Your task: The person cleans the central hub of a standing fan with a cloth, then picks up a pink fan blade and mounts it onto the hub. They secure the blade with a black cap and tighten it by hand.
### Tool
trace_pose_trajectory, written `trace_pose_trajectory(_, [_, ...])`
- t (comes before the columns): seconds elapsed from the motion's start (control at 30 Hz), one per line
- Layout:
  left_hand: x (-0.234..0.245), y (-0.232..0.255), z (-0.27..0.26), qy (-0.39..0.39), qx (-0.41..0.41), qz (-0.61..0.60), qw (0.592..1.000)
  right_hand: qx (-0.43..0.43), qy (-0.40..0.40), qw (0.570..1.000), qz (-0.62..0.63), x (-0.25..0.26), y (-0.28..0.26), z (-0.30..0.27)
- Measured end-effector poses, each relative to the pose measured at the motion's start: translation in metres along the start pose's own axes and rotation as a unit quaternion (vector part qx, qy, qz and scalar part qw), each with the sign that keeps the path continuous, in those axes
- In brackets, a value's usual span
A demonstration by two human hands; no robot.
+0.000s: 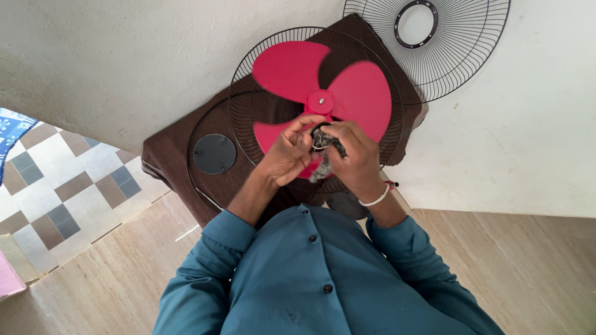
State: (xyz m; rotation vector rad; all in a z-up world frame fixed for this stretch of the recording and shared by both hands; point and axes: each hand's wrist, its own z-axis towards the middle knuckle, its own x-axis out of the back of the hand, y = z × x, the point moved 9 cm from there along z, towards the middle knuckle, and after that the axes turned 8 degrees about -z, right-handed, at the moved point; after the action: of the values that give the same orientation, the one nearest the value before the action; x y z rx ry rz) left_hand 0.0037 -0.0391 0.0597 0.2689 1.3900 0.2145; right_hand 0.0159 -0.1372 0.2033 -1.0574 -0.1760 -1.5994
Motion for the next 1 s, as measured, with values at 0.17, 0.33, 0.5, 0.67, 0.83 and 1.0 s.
trace_pose_trajectory(0.17, [0.014, 0.001, 0.005, 0.025, -0.038, -0.033, 0.998, 0.048, 0.020, 0.999, -0.003, -0.011, -0.012, 0.001])
trace_pose_trajectory(0.33, [0.012, 0.022, 0.007, 0.017, -0.090, -0.034, 0.995, 0.059, -0.076, 0.994, 0.051, -0.025, -0.004, 0.002])
trace_pose_trajectory(0.5, [0.018, 0.036, 0.004, 0.055, -0.102, 0.023, 0.993, 0.008, -0.018, 1.000, -0.020, -0.015, 0.020, 0.004])
trace_pose_trajectory(0.67, [0.034, 0.051, 0.000, 0.122, -0.093, 0.087, 0.984, -0.112, 0.045, 0.993, 0.005, 0.008, 0.072, -0.002])
trace_pose_trajectory(0.83, [0.052, 0.053, -0.003, 0.213, -0.059, 0.136, 0.966, -0.234, 0.036, 0.966, 0.100, 0.013, 0.114, -0.018])
trace_pose_trajectory(1.0, [0.051, 0.029, 0.001, 0.226, 0.005, 0.144, 0.963, -0.213, -0.074, 0.967, 0.115, -0.012, 0.103, -0.027])
